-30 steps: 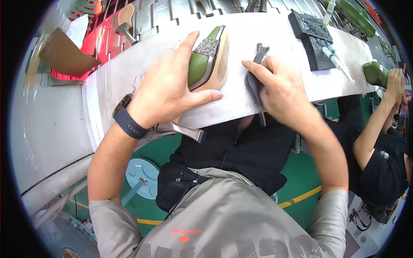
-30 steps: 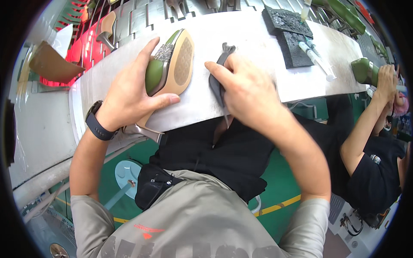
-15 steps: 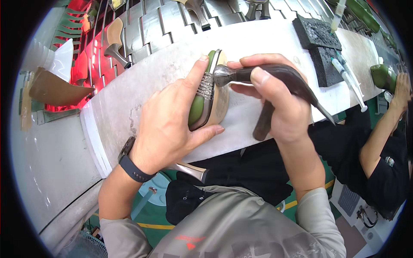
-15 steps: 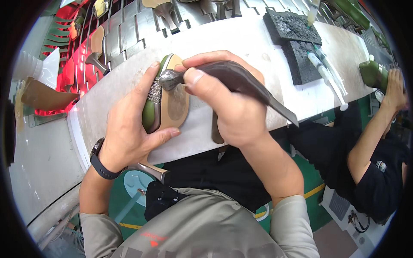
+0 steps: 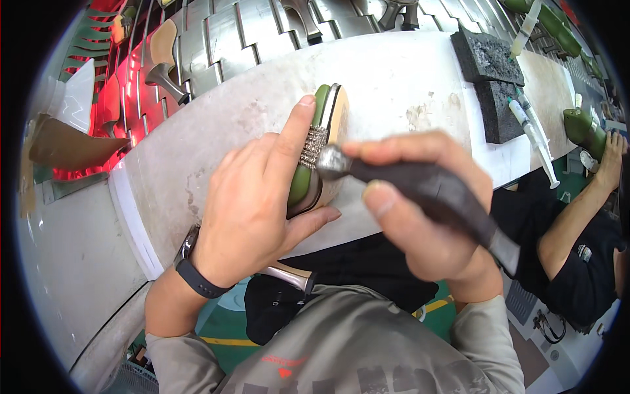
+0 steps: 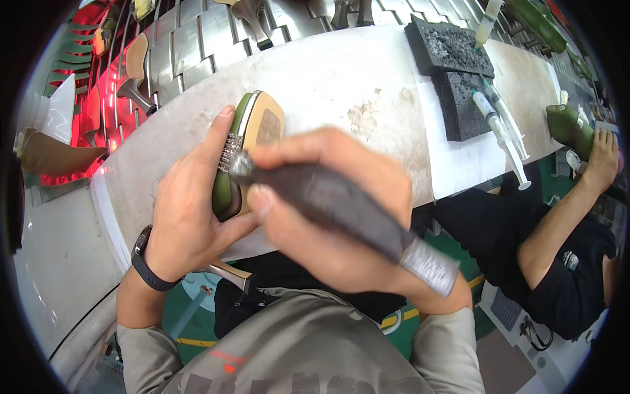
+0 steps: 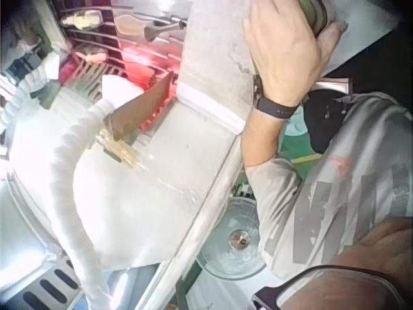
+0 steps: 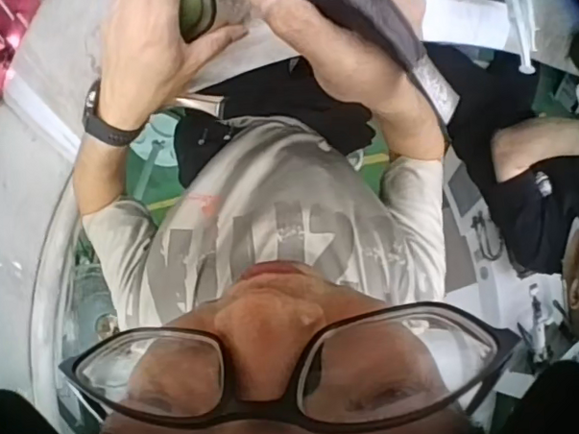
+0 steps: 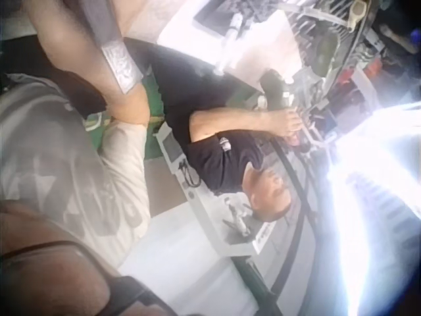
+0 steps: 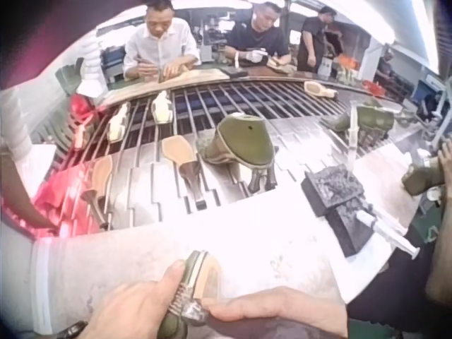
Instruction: The person hammers the edge of a high-heeled shoe with a tool, then picks up a sole component from the conveyor and presses it onto the bottom of the shoe before hammering the edges again.
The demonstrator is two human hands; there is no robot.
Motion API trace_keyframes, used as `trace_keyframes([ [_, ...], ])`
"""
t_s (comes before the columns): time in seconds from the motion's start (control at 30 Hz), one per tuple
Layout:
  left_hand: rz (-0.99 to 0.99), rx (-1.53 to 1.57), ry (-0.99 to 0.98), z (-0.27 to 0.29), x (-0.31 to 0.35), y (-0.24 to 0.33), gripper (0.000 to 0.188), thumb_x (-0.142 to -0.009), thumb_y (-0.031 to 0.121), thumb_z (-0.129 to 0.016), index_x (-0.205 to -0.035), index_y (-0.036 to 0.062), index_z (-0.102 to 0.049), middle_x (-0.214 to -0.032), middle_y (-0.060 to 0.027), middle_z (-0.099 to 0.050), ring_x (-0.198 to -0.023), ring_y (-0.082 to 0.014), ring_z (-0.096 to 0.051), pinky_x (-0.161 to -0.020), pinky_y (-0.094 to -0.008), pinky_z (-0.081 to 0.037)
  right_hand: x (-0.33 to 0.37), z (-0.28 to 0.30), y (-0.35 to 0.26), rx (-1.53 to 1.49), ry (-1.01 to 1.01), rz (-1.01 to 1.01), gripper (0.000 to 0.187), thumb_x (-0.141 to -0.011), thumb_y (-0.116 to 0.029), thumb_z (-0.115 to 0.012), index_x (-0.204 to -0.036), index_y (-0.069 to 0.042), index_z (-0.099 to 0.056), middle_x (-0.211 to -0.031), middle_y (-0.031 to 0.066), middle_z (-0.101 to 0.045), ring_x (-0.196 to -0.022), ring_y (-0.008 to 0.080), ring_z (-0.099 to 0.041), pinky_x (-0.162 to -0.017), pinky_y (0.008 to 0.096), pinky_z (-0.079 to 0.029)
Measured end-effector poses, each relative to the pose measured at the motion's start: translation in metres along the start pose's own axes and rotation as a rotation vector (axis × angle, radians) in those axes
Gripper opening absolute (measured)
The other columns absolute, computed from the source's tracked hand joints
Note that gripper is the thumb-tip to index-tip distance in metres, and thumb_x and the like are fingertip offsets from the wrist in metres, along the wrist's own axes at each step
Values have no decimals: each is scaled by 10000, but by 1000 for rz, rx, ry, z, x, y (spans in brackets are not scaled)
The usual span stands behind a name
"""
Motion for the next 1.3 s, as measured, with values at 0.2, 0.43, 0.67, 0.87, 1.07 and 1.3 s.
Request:
trace_keyframes([
  [0.2,18,-15,-58,5,1,2,1220,-601,238,-983,-1613,-9,-348,-1365,-232,-629,-1069,-424,-656,-932,-464,-524,-45,15,11,112,101,88,221,-936,-71,-684,-1112,62,-704,-1078,159,-782,-992,170,-724,-908,300,-560],
  [0.43,21,10,-30,3,6,-3,1225,-617,233,-975,-1626,-5,-321,-1276,-226,-659,-1019,-425,-650,-904,-474,-520,-38,18,10,77,-47,96,238,-927,-77,-691,-1126,53,-690,-1101,177,-779,-1034,191,-728,-962,336,-549],
  [0.67,-42,30,0,5,5,-1,1209,-640,247,-965,-1632,17,-314,-1107,-197,-665,-955,-413,-645,-848,-474,-513,-54,12,5,182,94,227,171,-917,-91,-756,-1034,31,-732,-851,78,-767,-798,84,-705,-711,242,-546],
  [0.87,-36,39,57,4,14,-7,1191,-656,256,-958,-1638,66,-312,-1089,-209,-666,-936,-416,-647,-812,-476,-525,-68,12,12,-144,129,-70,199,-931,-125,-741,-1062,24,-748,-961,91,-782,-853,149,-726,-796,269,-571],
  [1.07,-48,23,55,0,13,-9,1189,-645,252,-961,-1628,61,-319,-1143,-222,-669,-987,-429,-650,-852,-488,-536,-1,-9,-2,124,23,137,217,-936,-40,-729,-1134,43,-702,-1002,96,-784,-868,99,-704,-785,248,-556],
  [1.3,-53,82,36,1,13,-16,1164,-659,227,-923,-1631,61,-304,-1202,-235,-667,-1066,-454,-645,-898,-501,-539,35,-52,19,466,168,520,352,-760,33,-797,-1103,24,-717,-1032,187,-761,-941,310,-777,-846,369,-631],
])
Point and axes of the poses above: each hand's wrist, its own x-axis away from the middle knuckle, its own z-axis out of the back of the hand, y = z × x, the point moved 1 cm from there along -x, towards the middle knuckle
